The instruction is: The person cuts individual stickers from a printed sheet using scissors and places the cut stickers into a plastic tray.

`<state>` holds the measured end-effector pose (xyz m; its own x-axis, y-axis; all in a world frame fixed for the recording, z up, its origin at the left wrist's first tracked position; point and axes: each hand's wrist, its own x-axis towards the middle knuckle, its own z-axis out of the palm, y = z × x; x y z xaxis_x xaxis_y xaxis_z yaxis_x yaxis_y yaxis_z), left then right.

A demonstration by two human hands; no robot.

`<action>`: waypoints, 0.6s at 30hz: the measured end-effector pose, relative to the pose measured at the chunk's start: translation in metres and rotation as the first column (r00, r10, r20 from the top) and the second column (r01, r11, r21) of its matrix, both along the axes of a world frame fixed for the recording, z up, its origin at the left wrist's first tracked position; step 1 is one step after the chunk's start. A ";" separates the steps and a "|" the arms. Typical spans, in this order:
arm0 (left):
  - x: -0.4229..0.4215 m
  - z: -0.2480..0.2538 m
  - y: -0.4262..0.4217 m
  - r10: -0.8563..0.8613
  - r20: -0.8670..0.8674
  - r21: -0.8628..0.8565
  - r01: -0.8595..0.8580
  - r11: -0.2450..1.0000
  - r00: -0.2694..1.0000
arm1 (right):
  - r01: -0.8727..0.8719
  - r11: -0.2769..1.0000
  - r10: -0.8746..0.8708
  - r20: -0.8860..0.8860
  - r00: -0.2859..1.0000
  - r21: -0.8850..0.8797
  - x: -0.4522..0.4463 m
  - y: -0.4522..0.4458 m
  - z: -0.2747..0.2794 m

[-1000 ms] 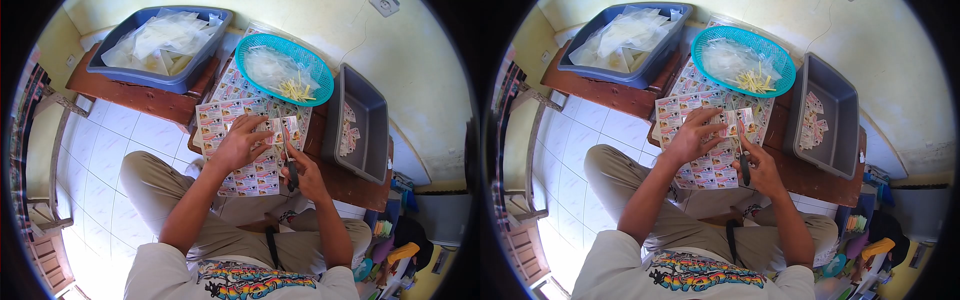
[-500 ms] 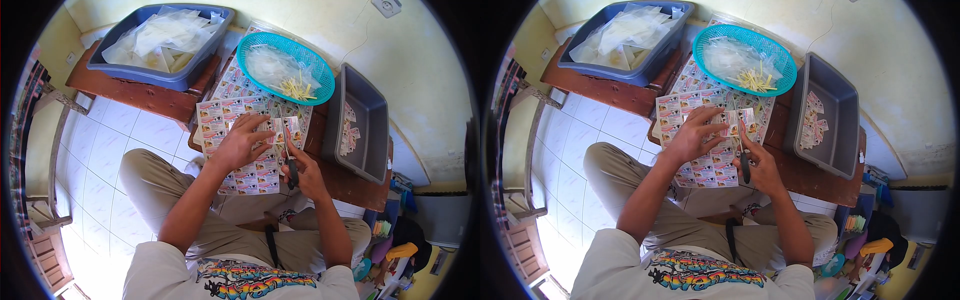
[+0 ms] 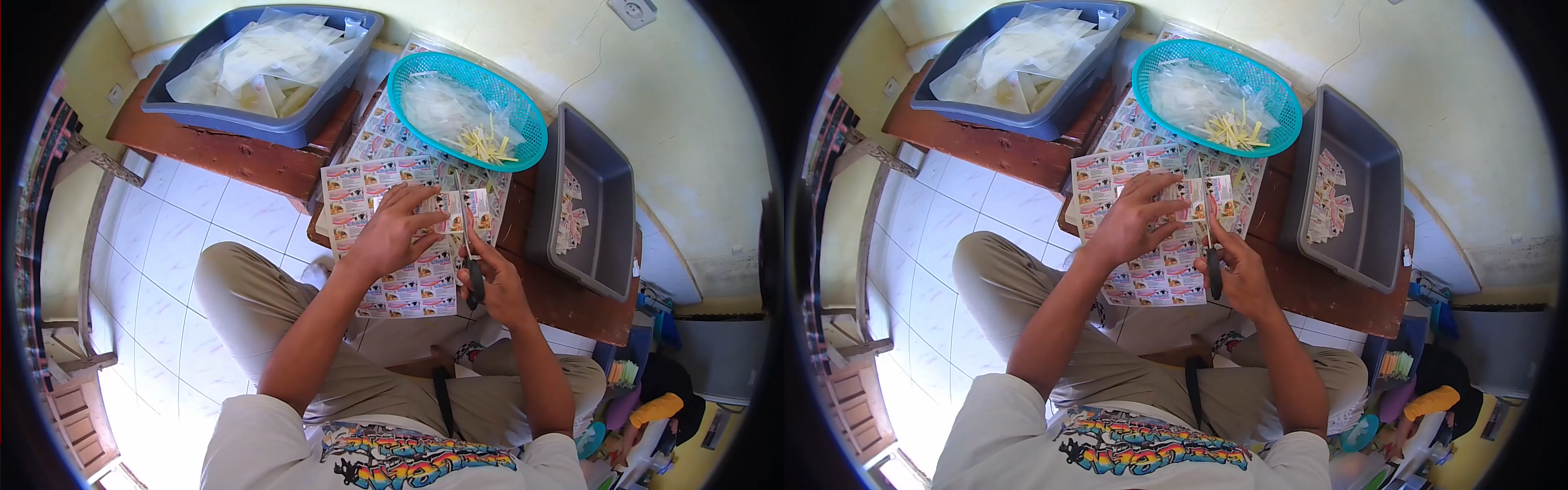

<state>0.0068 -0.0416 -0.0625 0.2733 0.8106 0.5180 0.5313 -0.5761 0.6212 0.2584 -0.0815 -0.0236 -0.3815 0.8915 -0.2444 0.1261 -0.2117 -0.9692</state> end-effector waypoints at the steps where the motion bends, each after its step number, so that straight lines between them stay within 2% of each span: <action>1: 0.000 0.000 0.000 0.001 0.004 -0.002 -0.001 1.000 1.000 | 0.001 1.000 -0.001 0.012 1.000 -0.006 0.000 0.000 0.000; 12: -0.002 0.000 0.001 0.017 -0.004 0.020 -0.017 1.000 1.000 | 0.100 0.994 -0.100 0.019 0.995 -0.041 -0.005 0.002 0.003; 15: -0.003 0.000 0.001 0.036 -0.018 0.019 -0.036 0.999 0.999 | 0.118 0.993 -0.118 0.040 0.992 0.001 -0.005 0.005 0.006; 17: -0.004 -0.002 0.001 0.079 -0.051 -0.028 -0.081 0.996 0.996 | 0.069 0.995 -0.083 0.197 0.977 0.077 -0.006 0.007 0.009; 18: -0.005 -0.003 0.001 0.078 -0.052 -0.029 -0.079 0.996 0.996 | 0.071 0.995 -0.085 0.196 0.977 0.075 -0.006 0.008 0.006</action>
